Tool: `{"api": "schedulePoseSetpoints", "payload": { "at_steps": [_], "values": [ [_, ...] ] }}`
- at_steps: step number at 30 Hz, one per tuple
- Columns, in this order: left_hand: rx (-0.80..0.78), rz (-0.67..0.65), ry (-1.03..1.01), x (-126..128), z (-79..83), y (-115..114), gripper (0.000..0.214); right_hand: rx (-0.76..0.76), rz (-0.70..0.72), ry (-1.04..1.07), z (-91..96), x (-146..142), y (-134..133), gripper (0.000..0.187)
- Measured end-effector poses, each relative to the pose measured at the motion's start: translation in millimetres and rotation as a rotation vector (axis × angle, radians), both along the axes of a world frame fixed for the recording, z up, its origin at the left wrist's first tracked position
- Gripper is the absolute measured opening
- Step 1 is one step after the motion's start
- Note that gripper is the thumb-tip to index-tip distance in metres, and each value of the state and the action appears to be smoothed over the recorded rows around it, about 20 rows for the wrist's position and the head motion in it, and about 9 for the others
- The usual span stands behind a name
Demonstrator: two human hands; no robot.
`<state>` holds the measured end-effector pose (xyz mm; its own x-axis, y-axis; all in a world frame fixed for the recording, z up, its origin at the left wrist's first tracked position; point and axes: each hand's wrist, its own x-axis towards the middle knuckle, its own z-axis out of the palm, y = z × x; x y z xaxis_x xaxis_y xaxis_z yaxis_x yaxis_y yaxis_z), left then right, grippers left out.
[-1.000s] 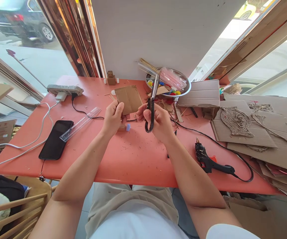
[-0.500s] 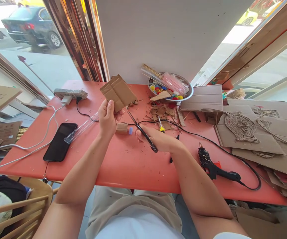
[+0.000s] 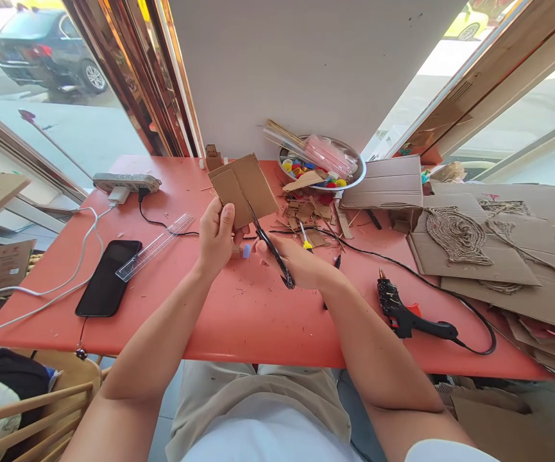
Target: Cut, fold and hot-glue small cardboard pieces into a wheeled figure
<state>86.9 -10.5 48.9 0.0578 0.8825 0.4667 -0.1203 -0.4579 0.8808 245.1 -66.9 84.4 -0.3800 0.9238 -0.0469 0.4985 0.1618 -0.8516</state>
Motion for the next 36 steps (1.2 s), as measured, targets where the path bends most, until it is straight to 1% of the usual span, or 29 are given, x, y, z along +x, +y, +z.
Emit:
{"api": "schedulePoseSetpoints", "payload": {
  "at_steps": [5, 10, 12, 16, 18, 20, 23, 26, 29, 32, 34, 36],
  "values": [
    [-0.011, 0.019, 0.016, -3, 1.2, 1, 0.061, 0.024, -0.029, -0.003, -1.1, -3, 1, 0.065],
    [-0.006, 0.023, 0.004, -3, -0.8, 1, 0.054, 0.054, -0.057, 0.013, -0.8, -8, 2, 0.064],
    [0.005, 0.019, -0.015, -2, -1.5, 1, 0.052, 0.017, -0.079, 0.014, -1.5, -10, 3, 0.063],
    [0.02, 0.015, -0.038, -3, 0.3, 2, 0.053, -0.108, -0.124, 0.047, -5.0, -11, 4, 0.065],
    [0.018, 0.02, -0.021, -4, 2.1, 2, 0.056, -0.115, -0.118, 0.064, -6.0, -11, 4, 0.068],
    [0.017, 0.022, 0.005, -5, 3.8, 1, 0.059, -0.054, -0.102, 0.068, -5.3, -10, 5, 0.07],
    [0.017, -0.007, 0.032, -5, 4.7, 0, 0.06, 0.09, -0.095, 0.06, -1.6, -8, 5, 0.071],
    [0.024, -0.043, 0.021, -4, 4.2, 0, 0.06, 0.141, -0.079, 0.052, 1.0, -7, 4, 0.072],
    [0.051, -0.058, -0.009, -4, 3.7, 1, 0.059, 0.11, -0.077, 0.054, -2.0, -7, 4, 0.075],
    [0.069, -0.071, -0.029, -4, 4.3, 1, 0.058, 0.05, -0.096, 0.059, -9.7, -9, 7, 0.074],
    [0.071, -0.075, -0.034, -5, 5.1, 1, 0.058, -0.002, -0.112, 0.079, -14.0, -11, 9, 0.075],
    [0.074, -0.068, -0.038, -5, 5.6, 0, 0.058, -0.016, -0.108, 0.106, -15.6, -12, 9, 0.075]
  ]
}}
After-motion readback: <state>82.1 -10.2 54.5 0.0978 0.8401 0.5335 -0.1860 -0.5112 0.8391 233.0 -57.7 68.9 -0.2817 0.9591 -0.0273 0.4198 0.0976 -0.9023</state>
